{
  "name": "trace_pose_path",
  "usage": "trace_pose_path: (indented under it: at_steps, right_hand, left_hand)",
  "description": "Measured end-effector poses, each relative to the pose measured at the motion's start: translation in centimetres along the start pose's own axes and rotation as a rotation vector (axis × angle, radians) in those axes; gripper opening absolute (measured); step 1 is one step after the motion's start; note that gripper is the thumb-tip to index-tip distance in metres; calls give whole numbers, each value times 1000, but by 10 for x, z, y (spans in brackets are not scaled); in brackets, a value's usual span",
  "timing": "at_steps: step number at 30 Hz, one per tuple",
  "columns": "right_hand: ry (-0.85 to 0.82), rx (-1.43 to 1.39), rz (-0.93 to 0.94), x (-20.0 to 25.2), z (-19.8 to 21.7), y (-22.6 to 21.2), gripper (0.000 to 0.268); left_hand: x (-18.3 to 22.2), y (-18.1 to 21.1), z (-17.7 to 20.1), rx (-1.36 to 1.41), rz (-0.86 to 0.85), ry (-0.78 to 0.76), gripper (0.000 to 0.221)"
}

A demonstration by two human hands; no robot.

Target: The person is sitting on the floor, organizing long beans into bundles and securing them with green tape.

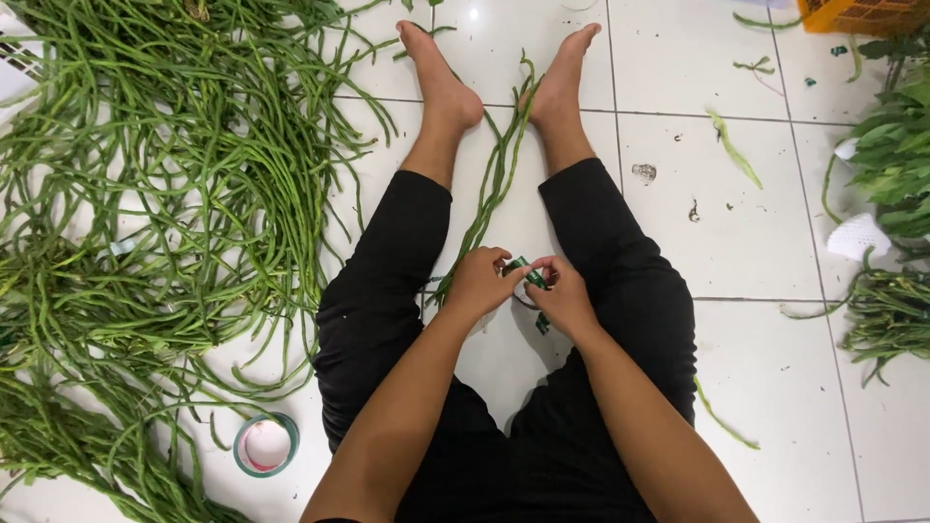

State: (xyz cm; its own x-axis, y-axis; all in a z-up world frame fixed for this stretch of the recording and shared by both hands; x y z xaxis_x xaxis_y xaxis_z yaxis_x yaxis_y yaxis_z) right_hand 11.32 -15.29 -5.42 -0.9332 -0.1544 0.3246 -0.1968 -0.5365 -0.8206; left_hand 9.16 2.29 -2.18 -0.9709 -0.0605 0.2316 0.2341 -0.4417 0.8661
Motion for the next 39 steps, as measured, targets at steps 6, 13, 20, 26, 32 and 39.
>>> trace_pose_path:
  at_steps: [6, 13, 20, 26, 32, 39]
  right_hand:
    - [67, -87, 87, 3, 1, -18, 31]
    - [34, -138, 121, 8, -1, -33, 42]
    - [-101, -409, 61, -4, -18, -14, 33]
    - [-129, -404, 109, -17, -26, 1, 34]
    - [-139, -397, 68, -27, -31, 11, 23]
    - [-142, -393, 38, -28, -34, 12, 17]
  left_hand:
    - [4, 13, 7, 72, -76, 63, 28]
    - [11, 28, 12, 54, -201, 121, 10]
    - [0, 26, -2, -268, -445, 275, 8]
    - [-1, 22, -6, -448, -525, 323, 6]
    - [0, 21, -5, -453, -555, 353, 10]
    - [-5, 15, 3, -409, -497, 359, 7]
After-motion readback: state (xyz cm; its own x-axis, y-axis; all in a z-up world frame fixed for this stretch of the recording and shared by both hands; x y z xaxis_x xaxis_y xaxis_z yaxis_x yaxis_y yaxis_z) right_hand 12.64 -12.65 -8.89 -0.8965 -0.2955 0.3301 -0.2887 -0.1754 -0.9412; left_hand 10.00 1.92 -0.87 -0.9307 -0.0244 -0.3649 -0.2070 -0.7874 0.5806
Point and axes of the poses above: each hand's wrist, its own x-axis away from the middle knuckle, its own z-axis out of the back of the hand, y = z × x, the point moved 7 cm from there along -x, towards the middle knuckle, and after that the axes turned 1 degree about -z, right-handed, at the moved point
